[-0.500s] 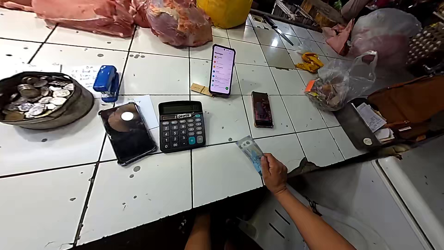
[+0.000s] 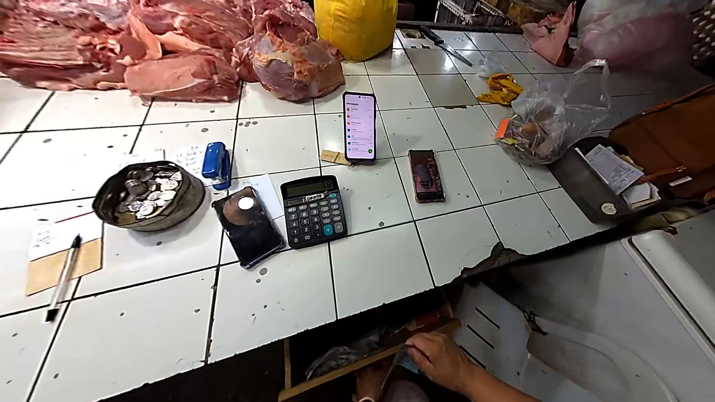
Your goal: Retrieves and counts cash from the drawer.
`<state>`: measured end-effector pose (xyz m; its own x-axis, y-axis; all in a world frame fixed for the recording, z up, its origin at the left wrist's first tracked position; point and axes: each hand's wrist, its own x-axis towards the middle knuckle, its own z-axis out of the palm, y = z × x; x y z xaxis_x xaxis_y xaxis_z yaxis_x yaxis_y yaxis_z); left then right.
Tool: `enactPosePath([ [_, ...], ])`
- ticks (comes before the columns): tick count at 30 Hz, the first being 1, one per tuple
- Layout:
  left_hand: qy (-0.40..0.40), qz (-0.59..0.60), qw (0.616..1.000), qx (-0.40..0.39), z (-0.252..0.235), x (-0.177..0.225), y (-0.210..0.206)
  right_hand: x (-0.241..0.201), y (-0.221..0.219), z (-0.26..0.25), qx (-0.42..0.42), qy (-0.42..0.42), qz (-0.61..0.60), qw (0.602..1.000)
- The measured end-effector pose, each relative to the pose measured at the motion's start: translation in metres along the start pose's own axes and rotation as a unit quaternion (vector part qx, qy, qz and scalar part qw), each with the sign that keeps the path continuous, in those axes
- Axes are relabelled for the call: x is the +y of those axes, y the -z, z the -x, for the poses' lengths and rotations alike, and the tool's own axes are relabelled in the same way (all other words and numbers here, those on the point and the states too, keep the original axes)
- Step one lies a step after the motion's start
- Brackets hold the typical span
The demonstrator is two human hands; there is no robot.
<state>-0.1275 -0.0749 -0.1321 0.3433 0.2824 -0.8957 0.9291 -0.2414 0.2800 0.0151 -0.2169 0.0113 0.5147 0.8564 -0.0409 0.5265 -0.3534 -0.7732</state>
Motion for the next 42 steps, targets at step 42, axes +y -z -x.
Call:
enactPosePath([
  [42,-0.164,-0.276,0.943,0.092,0.053,-0.011,0.018,0.059,0.002,-0.015,-0.091,-0.551,-0.213,0.802],
])
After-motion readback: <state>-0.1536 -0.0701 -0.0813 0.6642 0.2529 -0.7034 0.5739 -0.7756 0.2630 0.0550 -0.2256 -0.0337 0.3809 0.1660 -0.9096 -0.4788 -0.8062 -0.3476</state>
